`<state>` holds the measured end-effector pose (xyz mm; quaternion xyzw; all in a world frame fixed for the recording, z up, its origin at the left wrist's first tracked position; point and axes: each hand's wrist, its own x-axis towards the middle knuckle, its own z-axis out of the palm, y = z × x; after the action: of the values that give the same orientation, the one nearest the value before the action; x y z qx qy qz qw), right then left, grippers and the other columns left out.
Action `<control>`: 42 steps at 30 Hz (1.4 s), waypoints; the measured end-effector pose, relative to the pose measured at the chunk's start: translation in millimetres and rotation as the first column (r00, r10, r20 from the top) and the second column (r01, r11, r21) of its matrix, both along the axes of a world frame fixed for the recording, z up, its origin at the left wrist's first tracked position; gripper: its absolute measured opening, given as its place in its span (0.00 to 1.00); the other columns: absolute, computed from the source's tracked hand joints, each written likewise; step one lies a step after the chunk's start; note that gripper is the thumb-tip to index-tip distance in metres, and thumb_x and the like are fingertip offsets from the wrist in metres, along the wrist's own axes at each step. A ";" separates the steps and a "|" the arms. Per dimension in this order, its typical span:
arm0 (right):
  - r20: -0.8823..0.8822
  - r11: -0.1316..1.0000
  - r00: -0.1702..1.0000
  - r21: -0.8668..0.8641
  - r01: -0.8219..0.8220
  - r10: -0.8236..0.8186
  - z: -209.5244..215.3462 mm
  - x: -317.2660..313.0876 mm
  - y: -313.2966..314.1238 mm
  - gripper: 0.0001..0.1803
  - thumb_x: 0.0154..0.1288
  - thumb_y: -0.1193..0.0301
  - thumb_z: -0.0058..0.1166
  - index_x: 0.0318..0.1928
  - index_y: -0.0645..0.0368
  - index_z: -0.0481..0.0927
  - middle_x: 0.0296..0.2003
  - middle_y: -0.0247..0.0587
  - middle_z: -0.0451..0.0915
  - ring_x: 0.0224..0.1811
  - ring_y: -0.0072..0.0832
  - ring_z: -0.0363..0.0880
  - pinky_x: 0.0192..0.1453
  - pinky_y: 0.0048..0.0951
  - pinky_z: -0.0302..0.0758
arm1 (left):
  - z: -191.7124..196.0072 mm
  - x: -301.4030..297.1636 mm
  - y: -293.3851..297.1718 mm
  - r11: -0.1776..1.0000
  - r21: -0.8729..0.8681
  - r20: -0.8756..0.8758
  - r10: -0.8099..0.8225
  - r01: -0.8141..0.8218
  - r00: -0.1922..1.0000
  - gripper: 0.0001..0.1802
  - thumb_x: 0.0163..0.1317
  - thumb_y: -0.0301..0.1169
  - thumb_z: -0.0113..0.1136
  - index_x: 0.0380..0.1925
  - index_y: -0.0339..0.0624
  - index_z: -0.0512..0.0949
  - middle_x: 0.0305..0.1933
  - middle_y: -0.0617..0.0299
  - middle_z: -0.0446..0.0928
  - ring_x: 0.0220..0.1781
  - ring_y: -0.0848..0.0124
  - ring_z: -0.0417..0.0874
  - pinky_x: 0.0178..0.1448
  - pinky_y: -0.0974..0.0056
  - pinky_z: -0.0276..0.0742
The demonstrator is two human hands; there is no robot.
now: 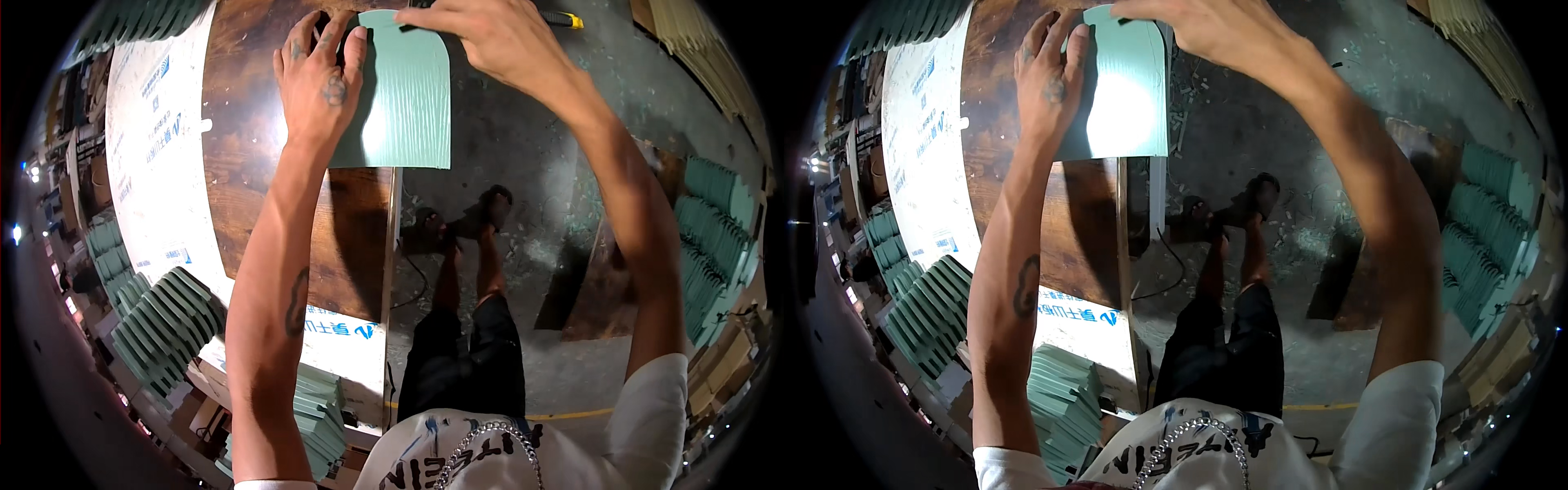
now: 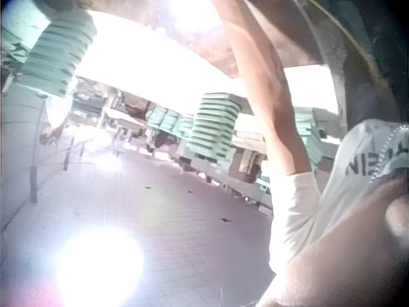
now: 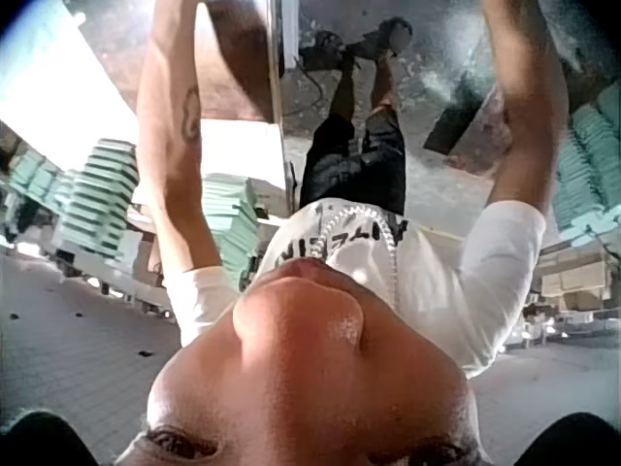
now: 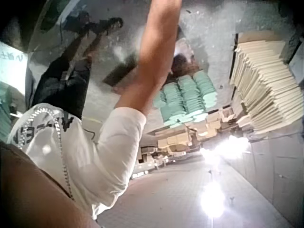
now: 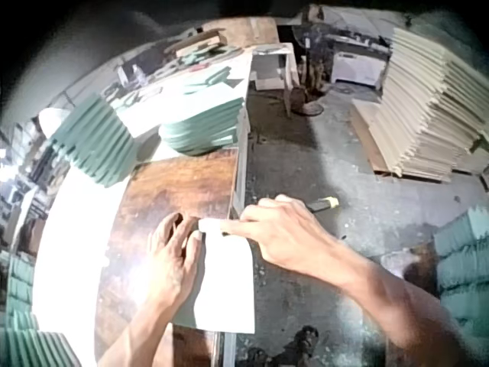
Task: Trim and inspect green foam furniture panels using a utility knife.
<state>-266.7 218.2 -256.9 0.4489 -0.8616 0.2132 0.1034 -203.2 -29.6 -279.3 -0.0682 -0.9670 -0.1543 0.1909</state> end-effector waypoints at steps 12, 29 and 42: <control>0.062 0.994 0.998 -0.113 0.007 -0.001 -15.4 120.9 15.7 0.29 0.68 0.81 0.50 0.65 0.37 0.81 0.42 0.35 0.85 0.42 0.27 0.82 0.46 0.31 0.75 | 4.8 2.5 8.0 0.998 0.024 -0.036 0.057 -0.056 0.998 0.17 0.70 0.38 0.60 0.54 0.44 0.82 0.59 0.49 0.77 0.64 0.52 0.75 0.69 0.50 0.67; 0.907 0.481 0.383 -0.419 0.770 0.177 -21.1 106.9 -7.9 0.21 0.77 0.76 0.50 0.67 0.65 0.71 0.53 0.49 0.85 0.49 0.28 0.84 0.51 0.28 0.79 | 18.7 8.5 0.4 0.989 -0.081 -0.009 0.123 -0.123 0.992 0.25 0.73 0.48 0.55 0.61 0.44 0.77 0.66 0.43 0.73 0.69 0.47 0.71 0.72 0.43 0.62; 0.879 0.653 0.440 -0.444 0.614 0.184 -27.5 193.3 -9.5 0.19 0.77 0.80 0.46 0.65 0.58 0.73 0.47 0.50 0.88 0.48 0.36 0.90 0.50 0.33 0.86 | 22.3 43.5 28.3 0.996 -0.021 0.079 0.087 -0.086 0.993 0.12 0.72 0.33 0.57 0.53 0.48 0.79 0.58 0.50 0.74 0.63 0.51 0.73 0.68 0.47 0.63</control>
<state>-73.4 208.7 -284.3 0.0661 -0.6820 0.7117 -0.1549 -159.7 -1.3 -257.0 -0.0216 -0.9772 -0.1402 0.1578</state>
